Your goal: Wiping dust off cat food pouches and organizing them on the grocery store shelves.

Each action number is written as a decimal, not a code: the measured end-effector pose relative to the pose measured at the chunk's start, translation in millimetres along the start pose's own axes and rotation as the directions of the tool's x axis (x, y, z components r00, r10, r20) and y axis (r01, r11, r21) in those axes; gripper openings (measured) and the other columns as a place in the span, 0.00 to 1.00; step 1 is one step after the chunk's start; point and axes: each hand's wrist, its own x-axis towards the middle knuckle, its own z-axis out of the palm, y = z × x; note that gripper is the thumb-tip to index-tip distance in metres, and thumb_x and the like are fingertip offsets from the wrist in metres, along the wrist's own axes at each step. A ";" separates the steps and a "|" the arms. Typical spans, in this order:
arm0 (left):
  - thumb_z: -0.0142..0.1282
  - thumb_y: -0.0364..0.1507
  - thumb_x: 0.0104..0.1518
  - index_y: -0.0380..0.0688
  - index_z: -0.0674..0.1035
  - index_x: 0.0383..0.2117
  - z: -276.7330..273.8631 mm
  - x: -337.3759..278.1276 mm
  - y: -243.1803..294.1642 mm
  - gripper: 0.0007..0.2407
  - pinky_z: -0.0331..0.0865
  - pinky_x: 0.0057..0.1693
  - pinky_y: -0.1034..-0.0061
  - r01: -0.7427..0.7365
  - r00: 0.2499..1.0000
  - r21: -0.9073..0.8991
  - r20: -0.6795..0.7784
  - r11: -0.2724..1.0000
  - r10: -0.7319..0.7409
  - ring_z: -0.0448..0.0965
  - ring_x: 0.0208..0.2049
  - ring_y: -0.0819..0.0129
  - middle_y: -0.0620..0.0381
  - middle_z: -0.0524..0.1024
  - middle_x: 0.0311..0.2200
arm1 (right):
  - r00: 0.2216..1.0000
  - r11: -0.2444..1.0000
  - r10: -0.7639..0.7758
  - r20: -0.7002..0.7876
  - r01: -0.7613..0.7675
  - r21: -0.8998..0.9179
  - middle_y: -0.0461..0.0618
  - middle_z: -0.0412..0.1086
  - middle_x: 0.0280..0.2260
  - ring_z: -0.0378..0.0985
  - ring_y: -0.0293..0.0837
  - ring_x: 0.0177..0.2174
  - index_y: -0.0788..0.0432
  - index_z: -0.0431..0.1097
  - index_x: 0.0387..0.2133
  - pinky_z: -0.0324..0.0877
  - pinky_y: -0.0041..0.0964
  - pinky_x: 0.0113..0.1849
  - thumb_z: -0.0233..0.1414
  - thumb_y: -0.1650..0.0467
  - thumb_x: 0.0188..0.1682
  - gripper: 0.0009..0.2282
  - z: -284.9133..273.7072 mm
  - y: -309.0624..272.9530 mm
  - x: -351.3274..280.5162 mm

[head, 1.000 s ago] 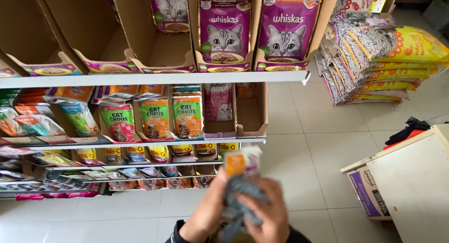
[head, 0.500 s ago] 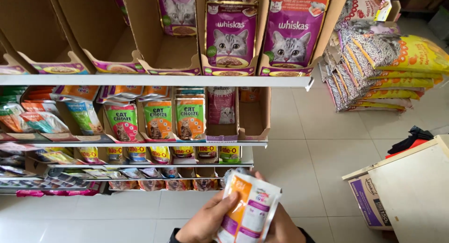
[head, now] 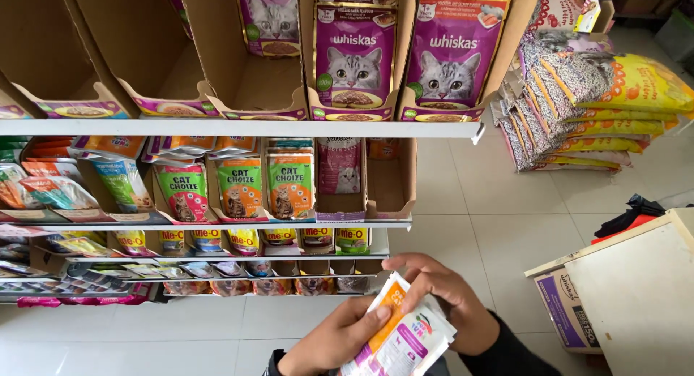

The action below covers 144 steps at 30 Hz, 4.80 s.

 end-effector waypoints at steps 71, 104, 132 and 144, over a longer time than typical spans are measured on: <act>0.61 0.60 0.51 0.47 0.82 0.37 -341.7 -5.2 52.1 0.28 0.58 0.52 0.45 0.745 0.247 0.644 -0.507 0.173 0.826 0.68 0.49 0.37 0.39 0.75 0.43 | 0.995 0.629 -0.094 0.039 0.090 -0.772 0.55 0.71 0.58 0.76 0.50 0.56 0.47 0.77 0.45 0.69 0.46 0.57 0.57 0.69 0.39 0.17 -35.6 -110.3 11.4; 0.45 0.29 0.64 0.48 0.57 0.60 37.5 17.6 25.7 0.19 0.66 0.59 0.77 -0.391 0.917 -0.397 -0.250 0.831 0.312 0.67 0.56 0.69 0.50 0.65 0.54 | 0.893 0.454 -0.369 -0.258 -0.069 -0.888 0.59 0.60 0.61 0.63 0.62 0.59 0.45 0.71 0.56 0.58 0.60 0.60 0.51 0.61 0.52 0.18 44.3 -26.9 -11.8; 0.16 0.48 0.65 0.44 0.57 0.70 39.4 20.0 10.1 0.31 0.57 0.69 0.68 -0.448 0.858 -0.246 -0.389 0.860 0.336 0.58 0.70 0.60 0.44 0.63 0.68 | 0.814 0.603 -0.446 -0.371 -0.033 -0.797 0.61 0.67 0.45 0.70 0.60 0.48 0.54 0.75 0.39 0.65 0.55 0.52 0.54 0.69 0.48 0.07 17.4 0.8 8.3; 0.36 0.55 0.62 0.52 0.59 0.70 22.9 9.5 6.3 0.33 0.73 0.54 0.63 -0.608 0.790 -0.573 -0.500 0.549 0.354 0.79 0.49 0.55 0.45 0.75 0.56 | 0.881 0.659 -0.448 -0.150 0.212 -0.722 0.52 0.72 0.46 0.70 0.52 0.42 0.48 0.76 0.38 0.65 0.50 0.46 0.46 0.61 0.56 0.11 65.5 8.1 -32.3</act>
